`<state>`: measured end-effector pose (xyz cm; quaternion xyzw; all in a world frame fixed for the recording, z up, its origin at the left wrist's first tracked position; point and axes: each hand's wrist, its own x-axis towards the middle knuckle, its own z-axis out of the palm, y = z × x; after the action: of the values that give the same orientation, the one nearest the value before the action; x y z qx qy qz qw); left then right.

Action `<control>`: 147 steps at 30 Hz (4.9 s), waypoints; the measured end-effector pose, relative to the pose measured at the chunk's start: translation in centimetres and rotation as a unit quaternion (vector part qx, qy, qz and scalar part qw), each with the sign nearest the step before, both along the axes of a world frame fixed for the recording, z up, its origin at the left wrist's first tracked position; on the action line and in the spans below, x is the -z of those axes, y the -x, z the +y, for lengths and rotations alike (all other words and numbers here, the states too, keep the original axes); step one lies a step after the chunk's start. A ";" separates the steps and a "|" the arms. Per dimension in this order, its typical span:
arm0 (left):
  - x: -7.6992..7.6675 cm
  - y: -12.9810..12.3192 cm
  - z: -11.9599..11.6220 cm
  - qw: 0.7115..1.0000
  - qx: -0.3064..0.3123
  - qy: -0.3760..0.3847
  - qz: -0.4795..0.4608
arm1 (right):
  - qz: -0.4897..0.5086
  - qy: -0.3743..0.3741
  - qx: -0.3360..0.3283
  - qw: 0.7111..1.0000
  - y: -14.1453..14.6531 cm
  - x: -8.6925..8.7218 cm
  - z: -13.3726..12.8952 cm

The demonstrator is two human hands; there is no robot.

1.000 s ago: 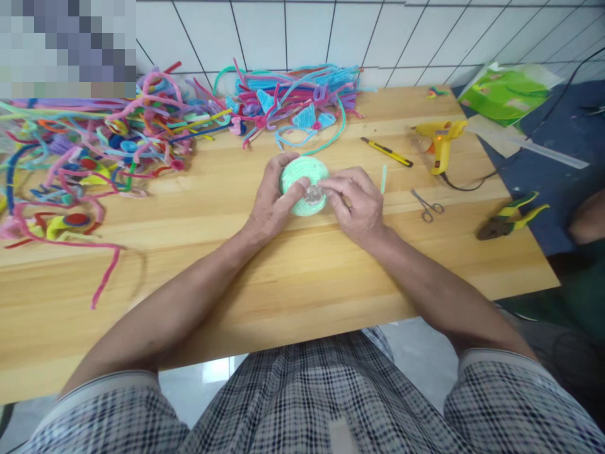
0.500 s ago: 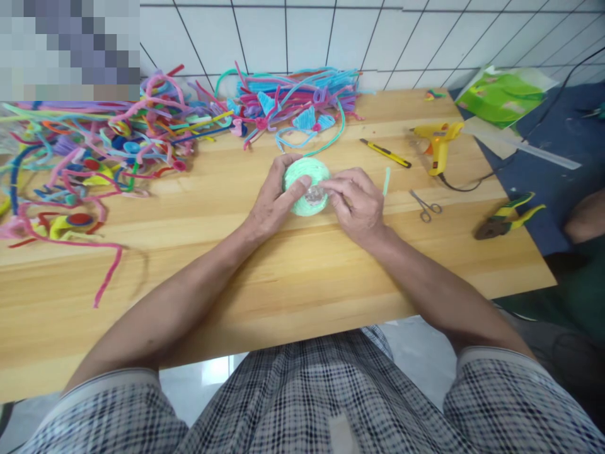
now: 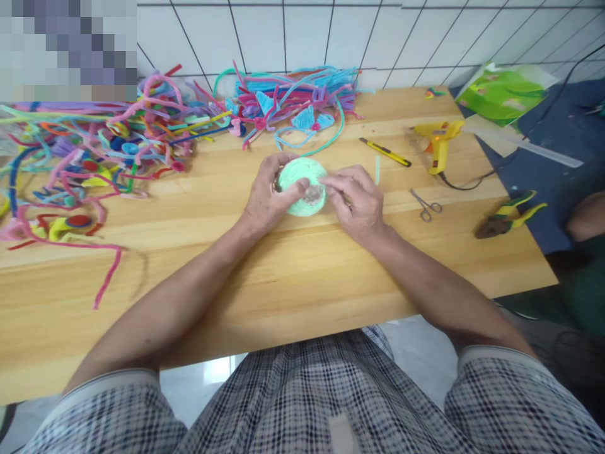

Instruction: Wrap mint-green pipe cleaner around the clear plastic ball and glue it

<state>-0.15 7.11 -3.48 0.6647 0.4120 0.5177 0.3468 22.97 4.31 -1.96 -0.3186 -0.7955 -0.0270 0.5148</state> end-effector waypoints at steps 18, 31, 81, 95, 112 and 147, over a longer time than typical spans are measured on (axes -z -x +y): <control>1.2 -0.8 -0.7 0.999 -0.028 -0.037 0.007 | 0.009 0.016 -0.003 1.000 -0.3 -0.1 0.2; -1.9 0.5 -0.5 0.997 0.069 0.043 0.015 | 0.003 0.017 0.008 1.000 -0.1 0.2 0.2; -0.9 -0.5 -1.8 0.998 0.004 -0.035 0.055 | 0.040 0.122 0.027 0.991 0.8 -1.6 -1.0; -0.9 -1.0 -1.9 0.996 -0.089 0.002 0.013 | 0.013 0.024 -0.008 1.000 0.4 -0.6 -0.5; 0.5 -1.5 -2.3 0.995 -0.101 -0.018 0.003 | -0.039 0.020 0.048 0.998 0.6 -0.4 -1.0; -0.5 -1.6 -2.9 0.996 -0.085 0.014 -0.008 | -0.096 0.024 0.061 0.993 0.1 -0.8 -1.1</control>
<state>1.45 4.19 -2.95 0.6182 0.4714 0.5452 0.3137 22.88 3.25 -1.17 -0.3742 -0.8207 -0.0697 0.4260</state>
